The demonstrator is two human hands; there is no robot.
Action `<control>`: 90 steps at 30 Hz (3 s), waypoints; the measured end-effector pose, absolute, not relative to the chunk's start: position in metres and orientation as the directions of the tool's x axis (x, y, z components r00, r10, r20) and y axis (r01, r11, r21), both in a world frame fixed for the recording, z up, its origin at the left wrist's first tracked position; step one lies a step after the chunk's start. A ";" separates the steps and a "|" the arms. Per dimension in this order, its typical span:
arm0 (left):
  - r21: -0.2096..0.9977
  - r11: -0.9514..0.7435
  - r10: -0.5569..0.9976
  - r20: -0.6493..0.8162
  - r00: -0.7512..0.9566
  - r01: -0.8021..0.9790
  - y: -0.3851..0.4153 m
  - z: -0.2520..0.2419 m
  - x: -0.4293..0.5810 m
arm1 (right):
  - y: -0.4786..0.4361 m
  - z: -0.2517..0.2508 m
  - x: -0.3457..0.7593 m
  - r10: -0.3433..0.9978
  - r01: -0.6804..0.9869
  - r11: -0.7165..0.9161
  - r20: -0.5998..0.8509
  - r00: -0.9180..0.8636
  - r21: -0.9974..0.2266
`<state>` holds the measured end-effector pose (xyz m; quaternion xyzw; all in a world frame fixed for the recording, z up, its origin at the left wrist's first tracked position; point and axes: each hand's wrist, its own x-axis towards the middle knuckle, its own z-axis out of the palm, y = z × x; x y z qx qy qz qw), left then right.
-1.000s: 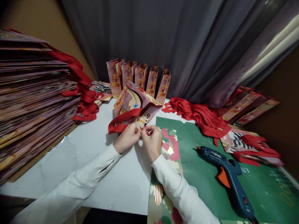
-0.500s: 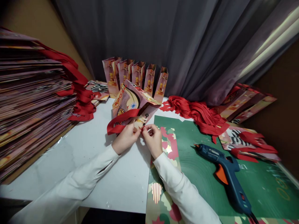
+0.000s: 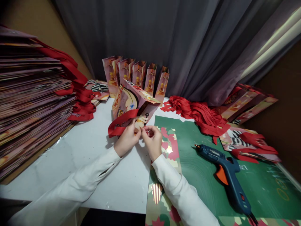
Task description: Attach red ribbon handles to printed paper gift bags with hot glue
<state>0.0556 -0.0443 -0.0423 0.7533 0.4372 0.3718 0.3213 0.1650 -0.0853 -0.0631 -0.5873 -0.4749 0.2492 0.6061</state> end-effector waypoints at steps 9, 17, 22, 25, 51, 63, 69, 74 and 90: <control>0.795 -0.439 0.885 0.302 0.355 0.418 -0.049 -0.043 0.059 | -0.086 -0.062 0.158 0.874 0.062 0.180 0.188 0.447 -0.982; 0.829 -0.419 0.890 0.294 0.348 0.370 -0.049 -0.043 0.058 | -0.082 -0.062 0.161 0.904 -0.040 0.204 0.172 0.391 -0.978; 0.861 -0.356 0.913 0.238 0.331 0.362 -0.052 -0.035 0.057 | -0.083 -0.062 0.161 0.921 -0.106 0.201 0.150 0.361 -0.974; 0.878 -0.352 0.913 0.246 0.324 0.325 -0.053 -0.033 0.057 | -0.083 -0.061 0.160 0.917 -0.102 0.214 0.164 0.364 -0.971; 0.888 -0.327 0.924 0.228 0.306 0.323 -0.052 -0.030 0.053 | -0.085 -0.047 0.227 0.847 0.101 0.305 0.318 0.426 -0.947; 0.866 -0.308 0.930 0.188 0.315 0.394 -0.053 -0.028 0.054 | -0.080 -0.064 0.252 0.871 0.558 0.007 0.279 0.404 -0.830; 0.873 -0.342 0.919 0.233 0.319 0.348 -0.052 -0.030 0.055 | -0.082 -0.056 0.210 0.904 0.434 0.296 0.397 0.161 -0.851; 0.850 -0.372 0.911 0.258 0.320 0.374 -0.053 -0.028 0.053 | -0.086 -0.053 0.193 0.964 0.261 0.242 0.262 0.044 -0.934; 0.869 -0.394 0.892 0.283 0.353 0.298 -0.047 -0.026 0.051 | -0.094 -0.050 0.202 0.986 0.245 0.151 0.127 -0.111 -0.958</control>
